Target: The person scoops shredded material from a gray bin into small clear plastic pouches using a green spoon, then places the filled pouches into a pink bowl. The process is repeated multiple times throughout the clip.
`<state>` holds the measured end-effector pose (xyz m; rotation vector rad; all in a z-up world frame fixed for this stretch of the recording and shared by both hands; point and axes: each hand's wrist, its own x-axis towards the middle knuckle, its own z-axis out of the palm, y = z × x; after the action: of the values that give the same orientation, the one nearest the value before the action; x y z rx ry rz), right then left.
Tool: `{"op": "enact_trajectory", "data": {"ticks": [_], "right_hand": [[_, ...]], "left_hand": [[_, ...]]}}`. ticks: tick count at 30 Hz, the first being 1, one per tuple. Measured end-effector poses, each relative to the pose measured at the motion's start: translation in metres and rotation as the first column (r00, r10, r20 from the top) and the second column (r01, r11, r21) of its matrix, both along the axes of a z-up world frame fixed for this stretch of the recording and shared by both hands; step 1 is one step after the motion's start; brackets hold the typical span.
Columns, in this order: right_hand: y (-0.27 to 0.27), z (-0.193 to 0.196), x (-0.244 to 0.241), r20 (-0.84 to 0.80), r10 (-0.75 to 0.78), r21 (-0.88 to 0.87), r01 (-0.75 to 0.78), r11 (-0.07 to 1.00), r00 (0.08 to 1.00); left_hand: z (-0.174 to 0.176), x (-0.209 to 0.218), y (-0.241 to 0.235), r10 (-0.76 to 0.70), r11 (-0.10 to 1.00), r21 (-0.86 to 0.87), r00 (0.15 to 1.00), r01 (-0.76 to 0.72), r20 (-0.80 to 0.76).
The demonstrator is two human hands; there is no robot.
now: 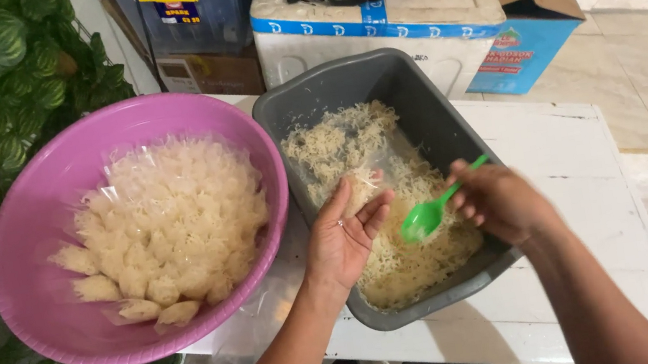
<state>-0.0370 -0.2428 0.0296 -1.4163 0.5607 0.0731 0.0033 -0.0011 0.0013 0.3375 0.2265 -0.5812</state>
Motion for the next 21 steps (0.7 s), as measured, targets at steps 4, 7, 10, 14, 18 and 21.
{"op": "enact_trajectory", "data": {"ticks": [4, 7, 10, 14, 18, 21], "right_hand": [[-0.026, 0.04, 0.0, 0.238, -0.075, 0.024, 0.071, 0.997, 0.968], [-0.012, 0.074, 0.0, 0.328, -0.095, 0.027, 0.091, 0.995, 0.94], [0.018, 0.081, 0.006, 0.417, -0.142, -0.037, 0.172, 0.984, 0.898], [0.076, 0.09, -0.002, 0.447, 0.09, -0.376, 0.096, 0.922, 0.89], [0.078, 0.101, -0.023, 0.506, 0.308, -0.635, 0.107, 0.765, 0.805], [0.064, 0.108, -0.028, 0.627, 0.249, -0.611, 0.268, 0.745, 0.738]], "left_hand": [[-0.003, -0.003, -0.001, 0.004, 1.0, -0.005, 1.0, -0.004, 0.019], [-0.003, -0.003, 0.0, 0.004, 1.0, -0.009, 0.999, -0.004, 0.048], [-0.003, -0.002, -0.001, -0.005, 1.0, 0.004, 1.0, 0.005, 0.024], [0.016, -0.007, 0.0, -0.011, 0.999, 0.033, 1.0, 0.01, 0.027], [0.009, -0.004, 0.002, -0.004, 1.0, -0.028, 1.0, 0.004, -0.001], [0.009, -0.004, 0.002, -0.03, 0.999, -0.02, 0.999, 0.031, 0.032]]}}
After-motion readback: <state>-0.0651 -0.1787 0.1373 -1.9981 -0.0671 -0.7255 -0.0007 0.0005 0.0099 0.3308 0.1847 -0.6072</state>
